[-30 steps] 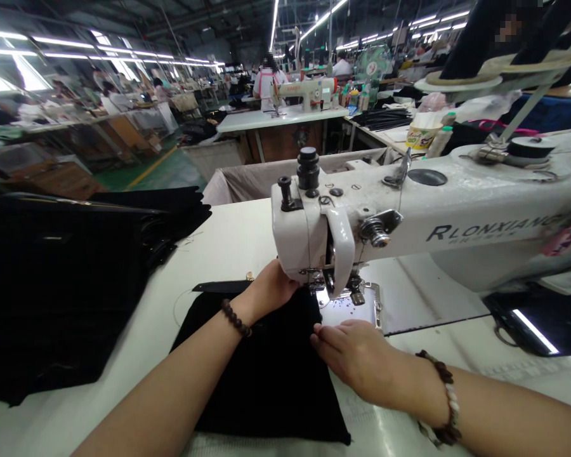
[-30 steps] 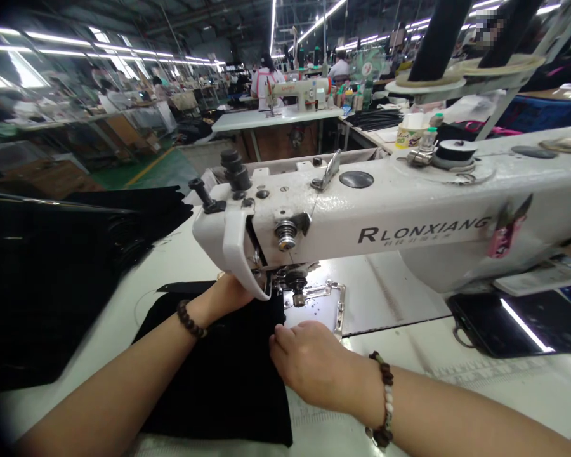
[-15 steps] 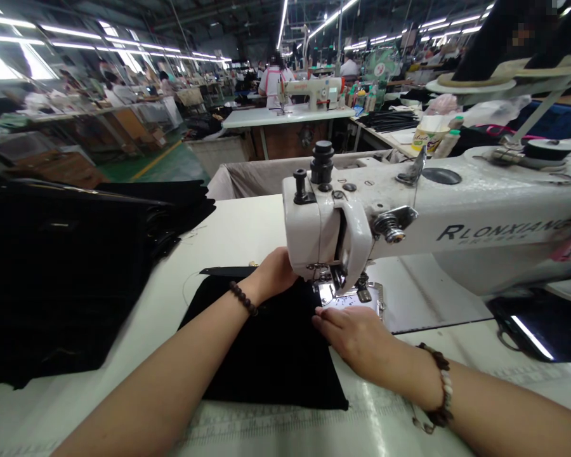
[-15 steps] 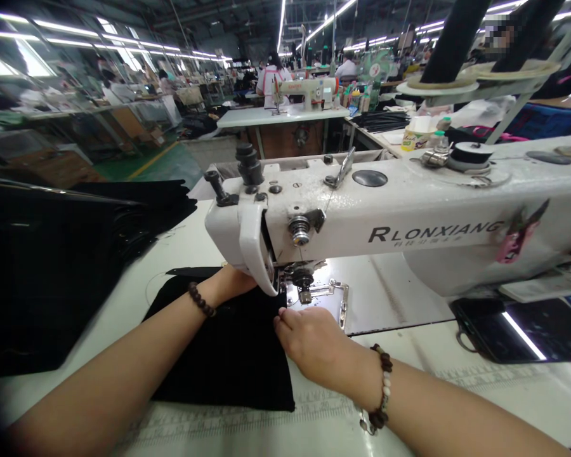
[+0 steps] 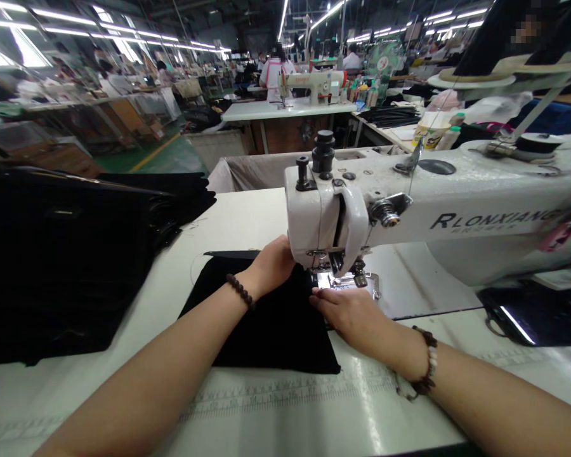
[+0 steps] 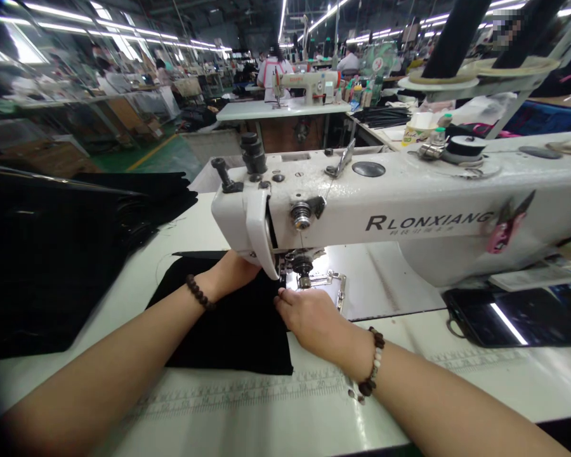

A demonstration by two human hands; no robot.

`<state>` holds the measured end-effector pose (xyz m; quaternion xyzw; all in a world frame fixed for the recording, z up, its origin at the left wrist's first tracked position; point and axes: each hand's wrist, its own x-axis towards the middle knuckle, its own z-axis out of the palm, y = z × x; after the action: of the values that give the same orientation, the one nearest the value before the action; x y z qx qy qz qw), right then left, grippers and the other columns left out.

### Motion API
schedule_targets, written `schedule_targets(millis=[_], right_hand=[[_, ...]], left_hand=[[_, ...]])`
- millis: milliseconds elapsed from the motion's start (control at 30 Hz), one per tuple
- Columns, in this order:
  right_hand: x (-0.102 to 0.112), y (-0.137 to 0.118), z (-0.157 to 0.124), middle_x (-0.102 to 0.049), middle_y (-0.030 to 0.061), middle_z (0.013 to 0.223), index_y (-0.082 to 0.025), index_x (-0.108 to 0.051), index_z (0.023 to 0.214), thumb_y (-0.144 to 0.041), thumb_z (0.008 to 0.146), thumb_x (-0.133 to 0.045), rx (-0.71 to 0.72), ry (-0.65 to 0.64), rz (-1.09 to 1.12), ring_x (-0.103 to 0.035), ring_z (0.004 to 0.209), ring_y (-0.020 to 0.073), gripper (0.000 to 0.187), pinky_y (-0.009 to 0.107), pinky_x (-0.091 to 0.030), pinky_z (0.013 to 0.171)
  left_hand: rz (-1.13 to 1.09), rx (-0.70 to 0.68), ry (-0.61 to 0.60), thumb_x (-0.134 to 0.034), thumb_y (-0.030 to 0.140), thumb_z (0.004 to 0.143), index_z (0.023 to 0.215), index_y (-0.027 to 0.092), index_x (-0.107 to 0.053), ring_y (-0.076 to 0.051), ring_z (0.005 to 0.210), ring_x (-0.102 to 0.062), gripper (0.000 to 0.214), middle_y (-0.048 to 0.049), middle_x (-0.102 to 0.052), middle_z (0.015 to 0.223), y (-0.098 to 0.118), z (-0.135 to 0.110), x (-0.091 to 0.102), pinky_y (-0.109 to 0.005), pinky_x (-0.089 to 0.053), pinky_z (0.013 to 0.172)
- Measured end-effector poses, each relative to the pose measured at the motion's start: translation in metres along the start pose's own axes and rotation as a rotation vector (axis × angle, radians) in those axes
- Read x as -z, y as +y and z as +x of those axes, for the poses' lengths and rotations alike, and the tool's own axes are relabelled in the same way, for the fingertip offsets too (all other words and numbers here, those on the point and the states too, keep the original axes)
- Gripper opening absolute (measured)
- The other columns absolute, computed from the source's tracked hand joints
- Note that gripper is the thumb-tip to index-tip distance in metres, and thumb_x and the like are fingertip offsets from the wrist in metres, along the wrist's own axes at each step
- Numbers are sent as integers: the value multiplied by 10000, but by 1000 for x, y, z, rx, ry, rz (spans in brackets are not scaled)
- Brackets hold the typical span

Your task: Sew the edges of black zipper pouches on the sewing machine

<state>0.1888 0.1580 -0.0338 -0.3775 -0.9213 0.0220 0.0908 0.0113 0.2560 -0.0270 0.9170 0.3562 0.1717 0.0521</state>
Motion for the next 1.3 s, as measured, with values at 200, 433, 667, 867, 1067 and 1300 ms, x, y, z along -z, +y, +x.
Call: schedule_targets(millis=[200,433,667,867,1067,1300], right_hand=[[40,25,-24,-570,81,1170,-195,-625,1014,-118,687,-693,-57,-140,196,-578,955,217,343,337,-472,787],[52,51,-43,-613,48,1001,-210,-676,813,-159,633,-751,-8,-183,292,-577,920,209,202,335,-449,799],[43,45,-32,-605,19,819,-193,-644,743,-226,674,-732,-35,-124,186,-556,763,145,117,246,-413,667],[13,22,5,-586,77,688,-117,-596,800,-280,771,-645,-289,63,-24,-503,670,196,172,304,-331,609],[17,9,-8,-584,59,739,-134,-585,787,-260,813,-594,-181,38,-13,-495,664,163,129,272,-327,593],[17,-20,-48,-561,45,723,-115,-581,919,-175,901,-410,114,132,111,-461,656,158,182,282,-368,615]], left_hand=[[8,-172,-91,-606,260,807,1079,74,-565,-256,1056,-526,332,-149,-583,1115,61,-70,27,-404,-455,905],[-86,-306,-13,-514,166,862,938,104,-613,-182,910,-595,140,-87,-636,1003,81,-103,12,-326,-513,820],[-22,-329,-36,-556,238,845,950,92,-585,-186,840,-611,182,-94,-638,934,83,-101,14,-310,-539,736],[36,-390,3,-431,148,887,882,110,-586,-161,797,-607,159,-91,-638,886,82,-101,14,-283,-526,711],[249,-425,-243,-455,20,790,911,94,-564,-192,789,-583,179,-100,-618,918,97,-96,22,-292,-507,664],[214,-379,-134,-407,39,816,1002,69,-542,-201,815,-581,231,-122,-611,954,96,-101,17,-314,-507,720]])
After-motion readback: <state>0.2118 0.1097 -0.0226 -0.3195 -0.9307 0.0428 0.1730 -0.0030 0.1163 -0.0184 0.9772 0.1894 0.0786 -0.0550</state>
